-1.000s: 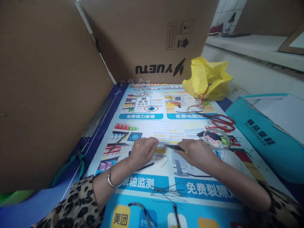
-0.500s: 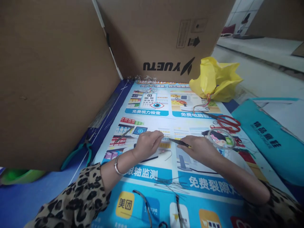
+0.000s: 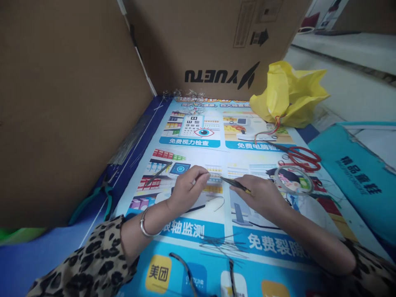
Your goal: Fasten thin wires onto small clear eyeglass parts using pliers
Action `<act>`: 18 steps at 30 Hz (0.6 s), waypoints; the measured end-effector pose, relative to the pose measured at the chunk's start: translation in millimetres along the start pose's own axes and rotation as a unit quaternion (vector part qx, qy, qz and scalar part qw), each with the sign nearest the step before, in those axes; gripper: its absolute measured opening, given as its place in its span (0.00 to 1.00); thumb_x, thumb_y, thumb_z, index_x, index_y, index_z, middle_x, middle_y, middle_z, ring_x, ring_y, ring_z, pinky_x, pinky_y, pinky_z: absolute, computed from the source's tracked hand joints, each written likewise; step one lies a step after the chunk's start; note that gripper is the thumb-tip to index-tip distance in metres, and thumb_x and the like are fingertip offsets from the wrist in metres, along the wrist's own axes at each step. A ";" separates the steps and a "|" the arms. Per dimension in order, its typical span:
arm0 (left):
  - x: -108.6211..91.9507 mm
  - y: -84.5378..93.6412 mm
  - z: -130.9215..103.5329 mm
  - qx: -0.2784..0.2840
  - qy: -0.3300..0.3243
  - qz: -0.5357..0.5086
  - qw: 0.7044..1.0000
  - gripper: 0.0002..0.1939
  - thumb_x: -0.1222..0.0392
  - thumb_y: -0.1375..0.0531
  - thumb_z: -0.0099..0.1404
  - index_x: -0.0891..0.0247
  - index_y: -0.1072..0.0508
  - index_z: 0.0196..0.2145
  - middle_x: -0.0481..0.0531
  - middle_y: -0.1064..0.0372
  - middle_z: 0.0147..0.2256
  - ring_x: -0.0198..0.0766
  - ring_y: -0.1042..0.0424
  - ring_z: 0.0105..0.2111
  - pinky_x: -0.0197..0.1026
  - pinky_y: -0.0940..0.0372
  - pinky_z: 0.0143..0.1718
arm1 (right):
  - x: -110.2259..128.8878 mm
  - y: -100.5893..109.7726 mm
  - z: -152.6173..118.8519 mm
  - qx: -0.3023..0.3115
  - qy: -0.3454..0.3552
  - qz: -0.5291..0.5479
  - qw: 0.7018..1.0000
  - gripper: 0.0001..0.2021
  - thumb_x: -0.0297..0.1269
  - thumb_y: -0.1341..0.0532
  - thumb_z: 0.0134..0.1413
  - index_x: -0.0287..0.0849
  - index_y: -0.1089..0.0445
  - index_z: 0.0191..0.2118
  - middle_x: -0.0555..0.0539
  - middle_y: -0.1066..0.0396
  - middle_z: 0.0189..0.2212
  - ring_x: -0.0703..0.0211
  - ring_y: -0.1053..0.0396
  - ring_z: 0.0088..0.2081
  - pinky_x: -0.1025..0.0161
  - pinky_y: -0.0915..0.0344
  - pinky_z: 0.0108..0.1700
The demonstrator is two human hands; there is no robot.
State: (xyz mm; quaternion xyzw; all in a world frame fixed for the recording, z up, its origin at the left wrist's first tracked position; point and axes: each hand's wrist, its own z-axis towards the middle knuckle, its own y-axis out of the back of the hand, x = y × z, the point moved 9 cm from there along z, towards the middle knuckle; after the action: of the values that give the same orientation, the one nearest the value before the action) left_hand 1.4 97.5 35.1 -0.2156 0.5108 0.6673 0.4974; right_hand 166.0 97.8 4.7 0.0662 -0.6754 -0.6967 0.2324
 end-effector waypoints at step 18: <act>29.7 -29.1 -9.9 0.082 0.178 -0.341 0.919 0.09 0.55 0.47 0.63 0.64 0.36 0.32 0.40 0.46 0.14 0.27 0.44 0.17 0.37 0.39 0.29 | 2.6 -0.1 -8.4 -0.061 0.038 -0.033 0.997 0.12 0.41 0.48 0.57 0.42 0.30 0.38 0.45 0.29 0.33 0.58 0.32 0.35 0.65 0.40 0.35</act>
State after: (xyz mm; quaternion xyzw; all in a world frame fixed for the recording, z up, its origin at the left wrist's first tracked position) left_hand 12.7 101.3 -5.9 -0.4502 0.5393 0.3637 0.6117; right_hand 167.1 89.1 4.5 0.1010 -0.6199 -0.7407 0.2386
